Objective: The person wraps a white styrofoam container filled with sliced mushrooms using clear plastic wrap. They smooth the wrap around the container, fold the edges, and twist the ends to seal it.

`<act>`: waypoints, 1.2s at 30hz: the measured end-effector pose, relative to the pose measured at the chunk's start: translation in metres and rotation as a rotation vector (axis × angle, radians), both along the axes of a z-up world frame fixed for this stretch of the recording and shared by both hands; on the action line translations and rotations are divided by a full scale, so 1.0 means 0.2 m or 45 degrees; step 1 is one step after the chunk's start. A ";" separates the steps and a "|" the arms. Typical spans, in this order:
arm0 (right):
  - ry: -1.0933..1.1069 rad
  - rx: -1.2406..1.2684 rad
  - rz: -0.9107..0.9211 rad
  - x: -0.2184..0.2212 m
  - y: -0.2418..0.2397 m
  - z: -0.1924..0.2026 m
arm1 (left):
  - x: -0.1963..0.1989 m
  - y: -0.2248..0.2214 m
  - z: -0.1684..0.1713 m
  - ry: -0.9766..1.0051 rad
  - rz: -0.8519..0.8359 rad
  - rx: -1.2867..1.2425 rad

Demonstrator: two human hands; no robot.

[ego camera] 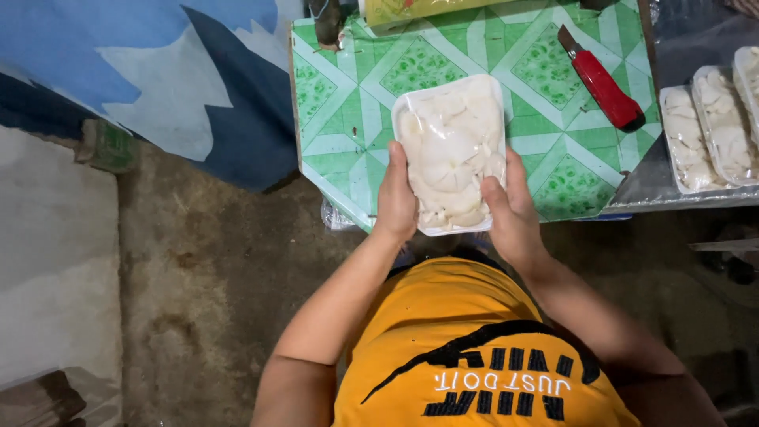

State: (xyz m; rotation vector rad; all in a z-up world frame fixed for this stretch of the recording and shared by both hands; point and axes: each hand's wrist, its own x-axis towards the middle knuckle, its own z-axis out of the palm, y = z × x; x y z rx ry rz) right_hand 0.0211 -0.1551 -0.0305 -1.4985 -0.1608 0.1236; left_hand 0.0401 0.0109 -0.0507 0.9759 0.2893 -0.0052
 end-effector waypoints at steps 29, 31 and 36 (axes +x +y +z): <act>0.355 0.502 0.290 0.10 0.08 0.31 | -0.10 0.01 0.10 -0.082 -0.301 -0.522; 0.338 0.387 0.264 0.10 0.05 0.29 | -0.11 0.01 0.06 -0.135 -0.333 -0.461; 0.523 0.412 0.210 0.10 0.08 0.35 | -0.08 0.06 -0.02 -0.428 -0.392 -0.182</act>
